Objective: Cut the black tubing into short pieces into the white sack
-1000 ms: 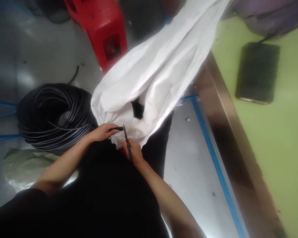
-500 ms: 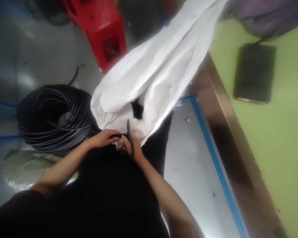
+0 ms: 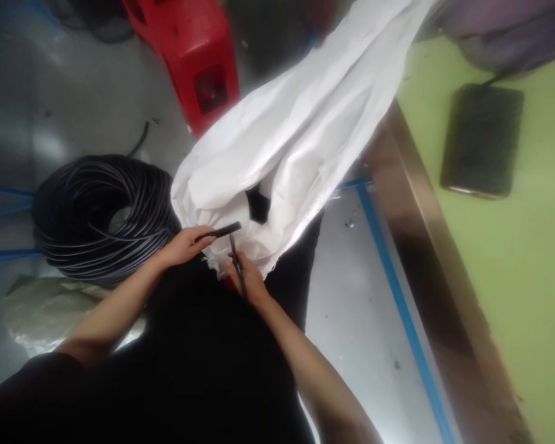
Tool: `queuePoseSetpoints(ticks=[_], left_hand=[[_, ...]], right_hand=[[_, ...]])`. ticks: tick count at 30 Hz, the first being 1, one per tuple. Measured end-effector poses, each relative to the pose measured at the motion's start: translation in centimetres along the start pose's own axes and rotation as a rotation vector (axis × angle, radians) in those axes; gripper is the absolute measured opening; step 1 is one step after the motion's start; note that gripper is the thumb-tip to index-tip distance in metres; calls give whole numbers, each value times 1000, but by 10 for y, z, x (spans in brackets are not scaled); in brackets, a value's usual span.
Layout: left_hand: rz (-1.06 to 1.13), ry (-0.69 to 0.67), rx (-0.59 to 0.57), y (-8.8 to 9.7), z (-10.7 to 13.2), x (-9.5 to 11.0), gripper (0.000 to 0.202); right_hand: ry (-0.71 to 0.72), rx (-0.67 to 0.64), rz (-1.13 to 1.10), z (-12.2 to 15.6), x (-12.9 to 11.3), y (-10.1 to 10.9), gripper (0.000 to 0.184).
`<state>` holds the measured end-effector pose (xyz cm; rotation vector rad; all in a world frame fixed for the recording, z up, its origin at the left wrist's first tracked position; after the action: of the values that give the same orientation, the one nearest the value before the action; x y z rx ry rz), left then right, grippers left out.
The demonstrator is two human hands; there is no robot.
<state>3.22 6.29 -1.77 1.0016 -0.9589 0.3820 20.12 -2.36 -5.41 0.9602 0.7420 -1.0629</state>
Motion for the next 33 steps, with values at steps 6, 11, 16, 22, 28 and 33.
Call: queuePoseSetpoints(ticks=[6,11,16,22,28,33], left_hand=[[-30,-35,-119,-6,-2,8,34],[-30,-39,-185,-12,-5,7,32],[-4,-36,-190,-20,-16,3,32],[-29,-35,-209,-25,-20,-3,33],[-33,-21,-194,-18,-15,-10,34],[-13,-25,-224,-28,-4,-6,34]], right_hand=[[26,-50,158,-1,-1,-5,43],[21,-15,129,0,1,-8,41],[1,61,106,3,1,-6,42],[-9,117,139,5,1,-2,45],[-82,89,41,4,6,-5,51],[-250,89,-188,-1,3,-5,47]])
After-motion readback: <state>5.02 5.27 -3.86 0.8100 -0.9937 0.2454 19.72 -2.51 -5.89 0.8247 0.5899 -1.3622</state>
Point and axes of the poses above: each hand's wrist, its own z-axis away from the middle knuckle, its own y-axis out of the back of the hand, x = y × z, the point moved 4 cm from there along -z, towards the middle knuckle, and after that the axes turned 6 degrees about x, right-handed, at the moved point
